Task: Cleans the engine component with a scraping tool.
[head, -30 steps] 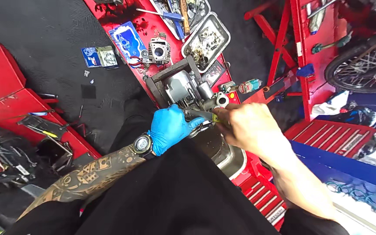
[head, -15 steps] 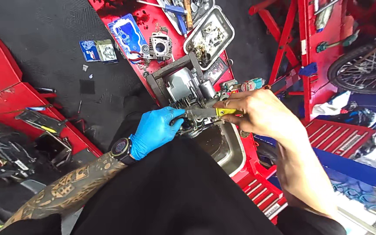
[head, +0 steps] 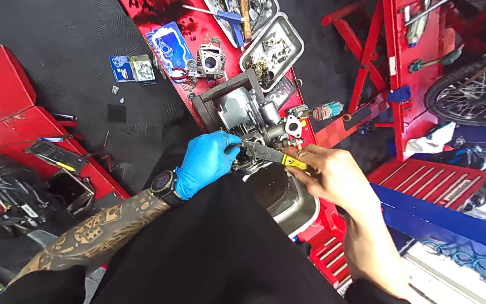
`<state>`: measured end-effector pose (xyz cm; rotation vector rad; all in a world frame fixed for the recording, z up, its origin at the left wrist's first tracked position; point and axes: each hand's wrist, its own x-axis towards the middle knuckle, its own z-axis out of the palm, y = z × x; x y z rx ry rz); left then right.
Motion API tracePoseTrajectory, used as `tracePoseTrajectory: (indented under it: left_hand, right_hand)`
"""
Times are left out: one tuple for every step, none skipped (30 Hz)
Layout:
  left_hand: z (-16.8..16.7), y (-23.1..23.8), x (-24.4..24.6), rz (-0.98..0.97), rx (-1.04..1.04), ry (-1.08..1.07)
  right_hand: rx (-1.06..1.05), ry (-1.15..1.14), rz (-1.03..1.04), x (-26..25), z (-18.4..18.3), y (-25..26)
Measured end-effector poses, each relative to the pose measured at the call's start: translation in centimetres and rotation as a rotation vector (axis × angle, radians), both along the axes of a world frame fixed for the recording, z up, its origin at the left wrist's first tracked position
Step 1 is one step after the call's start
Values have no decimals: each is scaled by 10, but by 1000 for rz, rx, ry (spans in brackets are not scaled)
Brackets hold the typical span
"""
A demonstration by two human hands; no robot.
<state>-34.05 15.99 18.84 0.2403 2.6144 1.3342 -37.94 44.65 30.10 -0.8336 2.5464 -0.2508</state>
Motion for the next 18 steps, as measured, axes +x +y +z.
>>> tracePoseTrajectory:
  left_hand:
    - [0,-1,0,-4,3,-25]
    - [0,-1,1,-11,-2,-59]
    - [0,0,2,-15,-9,-95]
    - [0,1,4,-16,-15,-123]
    - [1,2,4,-15,-26,-149]
    - [0,3,5,-12,-42,-173]
    - [1,4,5,-11,-61,-206]
    - [3,5,5,-17,-87,-243]
    - [4,6,5,-22,-112,-266]
    - [3,7,4,-28,-136,-280]
    - [2,8,5,-29,-157,-288]
    - [1,9,5,-33,-172,-309]
    - [-1,11,6,-33,-183,-321]
    - [-3,13,6,-33,-189,-322]
    - [-4,15,6,-35,-195,-310]
    - [-4,16,6,-36,-200,-297]
    - [-4,18,6,-34,-204,-287]
    - [-4,19,5,-36,-210,-284]
  right_hand:
    - [15,10,32,-3,3,-2]
    - [25,19,69,-7,7,-5]
    - [30,25,107,-12,10,-8]
    - [32,24,144,-18,13,-12]
    - [31,18,178,-24,14,-14]
    - [31,5,205,-31,14,-16]
    - [37,-13,227,-37,14,-16]
    - [43,-29,240,-41,14,-17]
    - [49,-44,245,-44,13,-17]
    - [57,-55,247,-46,13,-16]
    - [62,-60,248,-46,13,-16]
    - [63,-58,250,-45,12,-15]
    - [59,-51,251,-44,11,-14]
    - [54,-43,253,-42,9,-13]
    - [43,-34,254,-41,7,-13]
    - [35,-26,258,-40,6,-13]
    - [30,-21,259,-38,5,-13]
    - [37,-18,251,-36,5,-15]
